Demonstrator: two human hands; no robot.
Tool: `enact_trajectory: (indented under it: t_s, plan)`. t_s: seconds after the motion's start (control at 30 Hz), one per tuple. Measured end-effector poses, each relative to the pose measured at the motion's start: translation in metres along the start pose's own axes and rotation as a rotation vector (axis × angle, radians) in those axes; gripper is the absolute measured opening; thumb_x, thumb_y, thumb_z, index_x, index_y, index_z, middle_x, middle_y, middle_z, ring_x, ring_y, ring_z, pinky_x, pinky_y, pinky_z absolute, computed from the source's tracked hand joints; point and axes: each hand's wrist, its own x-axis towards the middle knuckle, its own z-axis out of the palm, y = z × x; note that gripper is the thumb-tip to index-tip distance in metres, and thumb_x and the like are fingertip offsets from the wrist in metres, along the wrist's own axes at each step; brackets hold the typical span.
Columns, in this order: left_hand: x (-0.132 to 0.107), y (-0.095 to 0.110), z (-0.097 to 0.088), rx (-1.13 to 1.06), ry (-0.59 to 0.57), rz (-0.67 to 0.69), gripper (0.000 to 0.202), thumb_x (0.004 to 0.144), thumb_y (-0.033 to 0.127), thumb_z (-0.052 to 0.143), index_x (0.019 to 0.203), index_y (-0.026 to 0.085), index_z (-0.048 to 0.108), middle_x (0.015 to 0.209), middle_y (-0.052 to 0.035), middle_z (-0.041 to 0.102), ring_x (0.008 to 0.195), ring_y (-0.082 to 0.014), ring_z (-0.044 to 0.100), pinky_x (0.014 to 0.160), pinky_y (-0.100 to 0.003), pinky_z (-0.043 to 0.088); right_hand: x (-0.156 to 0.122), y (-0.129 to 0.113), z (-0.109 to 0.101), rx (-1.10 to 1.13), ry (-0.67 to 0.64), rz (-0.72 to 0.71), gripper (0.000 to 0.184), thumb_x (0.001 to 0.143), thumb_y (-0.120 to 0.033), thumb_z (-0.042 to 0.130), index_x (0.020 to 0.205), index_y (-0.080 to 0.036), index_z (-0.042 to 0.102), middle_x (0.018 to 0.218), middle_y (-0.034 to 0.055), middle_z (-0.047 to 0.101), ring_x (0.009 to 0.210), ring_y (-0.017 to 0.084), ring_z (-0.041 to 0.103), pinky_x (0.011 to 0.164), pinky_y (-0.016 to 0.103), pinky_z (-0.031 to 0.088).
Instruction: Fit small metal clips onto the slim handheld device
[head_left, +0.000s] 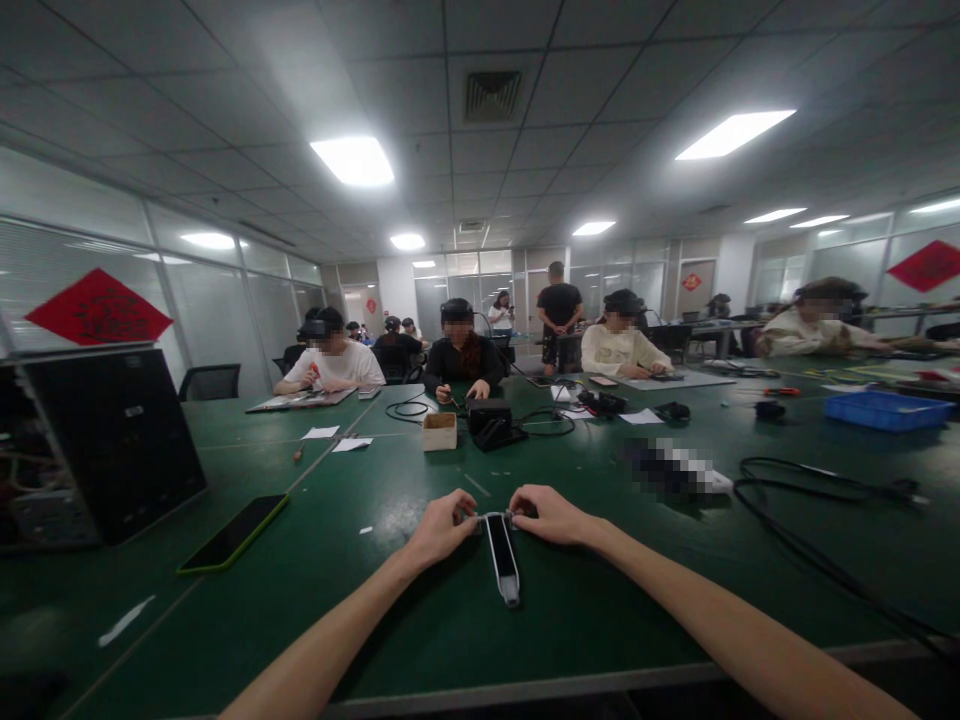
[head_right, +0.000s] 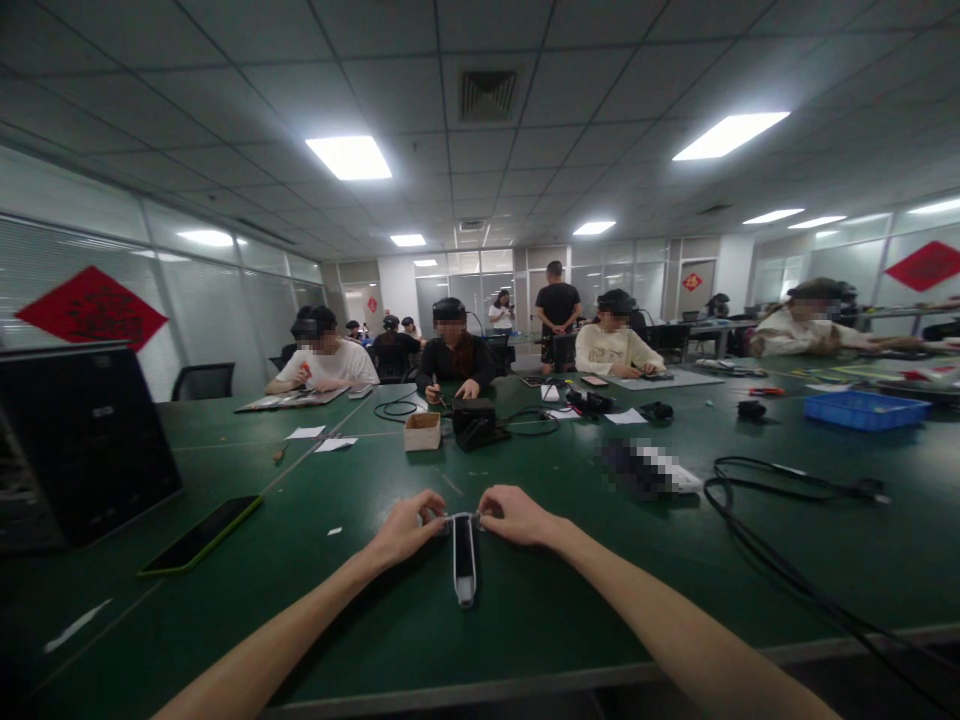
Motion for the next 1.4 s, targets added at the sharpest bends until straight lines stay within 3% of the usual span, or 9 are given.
enact_trajectory:
  t_s: [0.2,0.37,0.57,0.67,0.83,0.97,1.07,1.4]
  plan:
    - [-0.001,0.006,-0.001,-0.023,0.041,0.007,0.023,0.080,0.031,0.051,0.096,0.016,0.060,0.091,-0.0036,0.066,0.076,-0.0156,0.060,0.068,-0.025,0.046,-0.001,-0.010,-0.005,-0.049,0.036,0.008,0.023,0.084,-0.036,0.051,0.093,-0.017,0.061,0.094,0.0050,0.060,0.082,0.016,0.055,0.070,0.027,0.045]
    - [0.000,0.004,0.002,0.016,0.069,0.022,0.021,0.082,0.028,0.050,0.096,0.016,0.060,0.087,-0.0034,0.067,0.074,-0.0163,0.061,0.070,-0.027,0.047,0.000,-0.043,-0.003,-0.178,0.121,0.093,0.027,0.086,-0.043,0.047,0.093,-0.019,0.056,0.088,0.0069,0.063,0.078,0.019,0.058,0.067,0.029,0.043]
    - [-0.001,0.003,0.003,-0.025,0.120,0.061,0.019,0.082,0.025,0.049,0.095,0.017,0.060,0.089,-0.0032,0.068,0.077,-0.0161,0.062,0.070,-0.026,0.047,0.001,-0.076,0.017,-0.324,-0.030,0.248,0.050,0.080,-0.059,0.047,0.106,-0.016,0.052,0.097,0.0161,0.064,0.088,0.032,0.061,0.072,0.042,0.046]
    - [-0.001,0.007,0.000,-0.033,0.137,0.071,0.018,0.083,0.025,0.048,0.094,0.017,0.061,0.088,-0.0033,0.068,0.077,-0.0160,0.061,0.071,-0.026,0.047,0.006,-0.078,0.024,-0.327,-0.038,0.261,0.047,0.080,-0.051,0.049,0.110,-0.015,0.052,0.098,0.0173,0.064,0.089,0.033,0.061,0.072,0.044,0.047]
    - [-0.002,0.009,-0.003,-0.028,0.159,0.070,0.018,0.082,0.026,0.048,0.092,0.017,0.060,0.085,-0.0036,0.067,0.074,-0.0160,0.061,0.070,-0.026,0.047,0.016,-0.071,0.025,-0.311,-0.020,0.263,0.037,0.073,-0.036,0.058,0.104,-0.016,0.053,0.101,0.0167,0.062,0.091,0.031,0.061,0.069,0.037,0.047]
    - [-0.002,0.010,-0.007,-0.011,0.150,0.040,0.019,0.082,0.028,0.047,0.091,0.018,0.060,0.083,-0.0035,0.067,0.072,-0.0167,0.060,0.068,-0.027,0.047,0.023,-0.051,0.013,-0.308,0.027,0.291,0.035,0.071,-0.035,0.059,0.100,-0.017,0.052,0.100,0.0165,0.062,0.089,0.031,0.061,0.066,0.035,0.046]
    - [-0.002,0.009,-0.008,-0.002,0.122,0.042,0.020,0.082,0.030,0.047,0.091,0.017,0.060,0.083,-0.0039,0.066,0.071,-0.0167,0.060,0.068,-0.027,0.046,0.029,-0.022,-0.005,-0.332,0.065,0.346,0.036,0.074,-0.036,0.055,0.103,-0.016,0.050,0.102,0.0169,0.061,0.089,0.030,0.061,0.066,0.034,0.046]
    - [0.001,-0.005,0.003,0.006,0.045,0.070,0.019,0.083,0.031,0.048,0.090,0.019,0.060,0.083,-0.0028,0.067,0.073,-0.0165,0.060,0.069,-0.026,0.045,0.062,0.120,-0.058,-0.449,0.222,0.718,0.037,0.084,-0.030,0.049,0.114,-0.009,0.047,0.114,0.0223,0.055,0.106,0.031,0.055,0.082,0.037,0.041]
